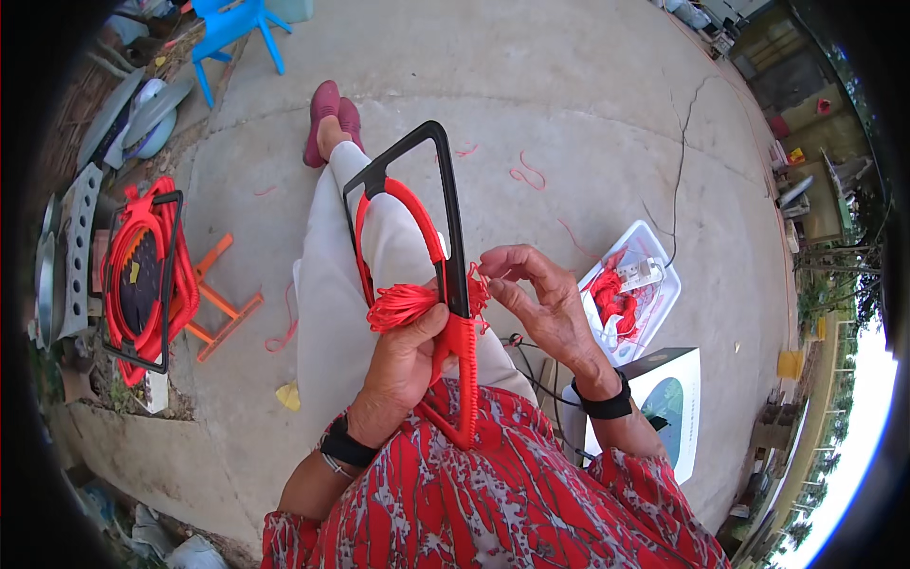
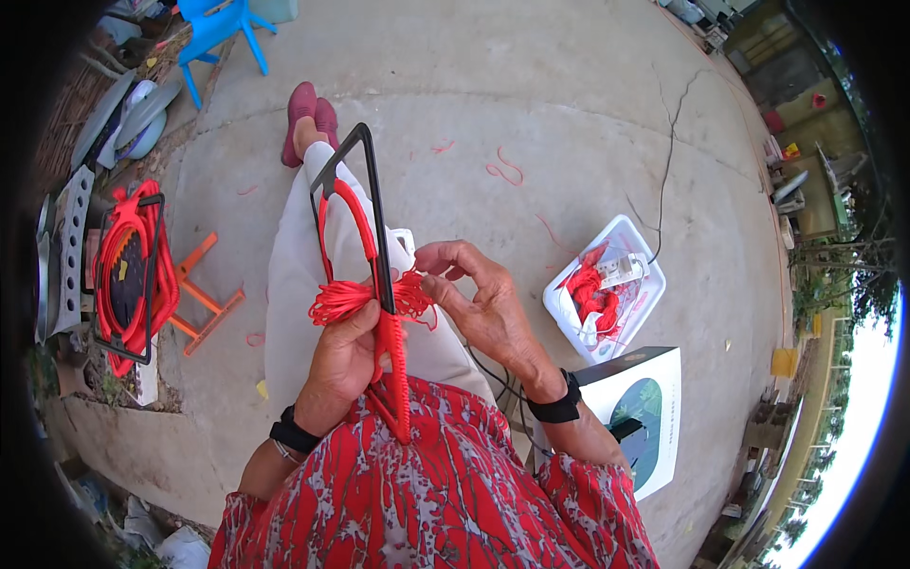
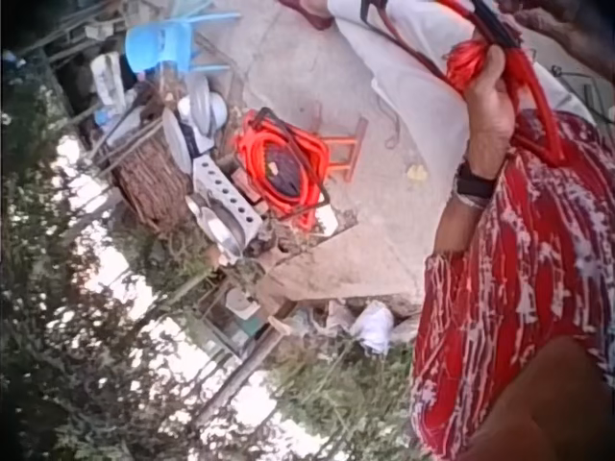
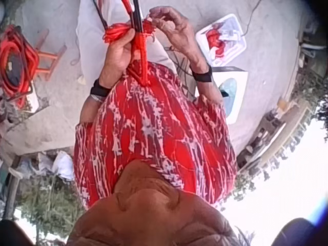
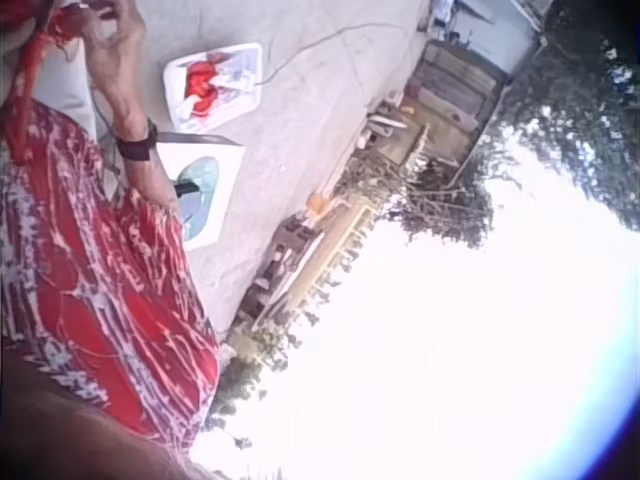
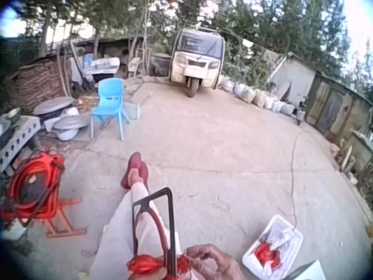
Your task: Wrapping a plastic furniture frame with red cord or string.
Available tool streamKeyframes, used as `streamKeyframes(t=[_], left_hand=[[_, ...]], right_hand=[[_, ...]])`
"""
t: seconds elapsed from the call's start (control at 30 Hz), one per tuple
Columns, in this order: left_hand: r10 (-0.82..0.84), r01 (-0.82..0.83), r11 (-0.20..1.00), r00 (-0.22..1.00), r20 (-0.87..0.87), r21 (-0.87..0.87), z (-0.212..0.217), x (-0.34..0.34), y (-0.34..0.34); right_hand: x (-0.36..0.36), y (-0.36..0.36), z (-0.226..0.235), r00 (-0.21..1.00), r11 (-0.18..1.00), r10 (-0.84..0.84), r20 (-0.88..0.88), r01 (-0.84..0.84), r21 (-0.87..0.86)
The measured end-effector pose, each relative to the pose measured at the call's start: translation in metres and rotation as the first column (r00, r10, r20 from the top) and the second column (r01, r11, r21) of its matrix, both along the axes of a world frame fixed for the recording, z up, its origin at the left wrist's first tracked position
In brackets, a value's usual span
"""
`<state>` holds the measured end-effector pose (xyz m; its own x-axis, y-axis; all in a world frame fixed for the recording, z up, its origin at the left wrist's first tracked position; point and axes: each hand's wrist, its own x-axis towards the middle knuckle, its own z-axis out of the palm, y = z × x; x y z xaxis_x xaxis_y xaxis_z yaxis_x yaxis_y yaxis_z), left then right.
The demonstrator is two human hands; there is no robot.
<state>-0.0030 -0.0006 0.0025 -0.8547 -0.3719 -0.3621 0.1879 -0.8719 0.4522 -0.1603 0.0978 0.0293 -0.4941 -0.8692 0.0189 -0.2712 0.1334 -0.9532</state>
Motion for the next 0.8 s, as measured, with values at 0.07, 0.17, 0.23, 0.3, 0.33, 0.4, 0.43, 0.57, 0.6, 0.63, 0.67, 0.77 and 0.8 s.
streamKeyframes(t=[0.07, 0.17, 0.23, 0.3, 0.33, 0.4, 0.43, 0.57, 0.6, 0.63, 0.67, 0.77, 0.8], left_hand=[[-0.006, 0.007, 1.0, 0.999, -0.051, 0.025, -0.005, 0.001, 0.004], [-0.01, 0.015, 0.999, 0.995, -0.098, 0.045, -0.005, -0.001, 0.007], [-0.006, 0.01, 0.999, 0.995, -0.1, 0.044, -0.003, -0.002, 0.008], [0.027, -0.024, 0.996, 0.999, -0.034, 0.089, 0.0, -0.002, 0.009], [0.03, -0.027, 0.996, 0.999, -0.038, 0.088, -0.003, -0.001, 0.008], [-0.013, 0.023, 0.996, 0.993, -0.117, 0.084, -0.012, 0.002, 0.005], [-0.011, 0.022, 0.996, 0.993, -0.119, 0.086, -0.01, 0.001, 0.006], [0.034, -0.033, 0.996, 0.999, -0.013, 0.085, 0.005, -0.003, 0.008], [0.036, -0.038, 0.995, 0.999, 0.02, 0.095, 0.006, -0.003, 0.007], [0.04, -0.042, 0.995, 0.999, 0.019, 0.096, 0.003, -0.002, 0.006], [0.016, -0.014, 0.998, 0.999, -0.029, 0.066, -0.002, 0.0, 0.005], [0.001, 0.0, 1.0, 0.997, -0.072, 0.009, -0.006, -0.001, 0.005], [0.007, -0.008, 1.0, 0.998, -0.069, -0.018, -0.007, -0.001, 0.006]], right_hand=[[0.001, 0.002, 0.006, 0.996, 0.996, -0.077, 0.046, 0.079, -0.03], [0.0, 0.005, 0.016, 0.983, 0.981, -0.171, 0.067, 0.176, -0.077], [-0.002, 0.003, 0.02, 0.993, 0.993, -0.107, 0.054, 0.11, -0.05], [-0.007, 0.0, 0.016, 0.999, 0.999, -0.05, 0.013, 0.051, -0.019], [-0.009, -0.002, 0.014, 1.0, 1.0, 0.013, -0.025, -0.013, 0.011], [-0.004, -0.006, 0.013, 0.995, 0.996, 0.092, -0.026, -0.092, 0.011], [-0.001, -0.006, 0.013, 0.986, 0.986, 0.166, -0.025, -0.165, 0.014], [-0.007, -0.012, -0.007, 0.875, 0.912, 0.374, 0.308, -0.408, 0.051], [-0.01, -0.01, -0.006, 0.875, 0.912, 0.373, 0.307, -0.407, 0.053], [-0.016, -0.006, -0.003, 0.917, 0.92, 0.314, 0.246, -0.358, 0.16], [-0.022, -0.004, 0.001, 0.951, 0.919, 0.256, 0.176, -0.296, 0.261], [-0.038, 0.006, 0.035, 0.97, 0.968, -0.038, -0.239, 0.095, 0.232], [-0.032, 0.003, 0.059, 0.956, 0.98, -0.041, -0.29, 0.095, 0.176]])
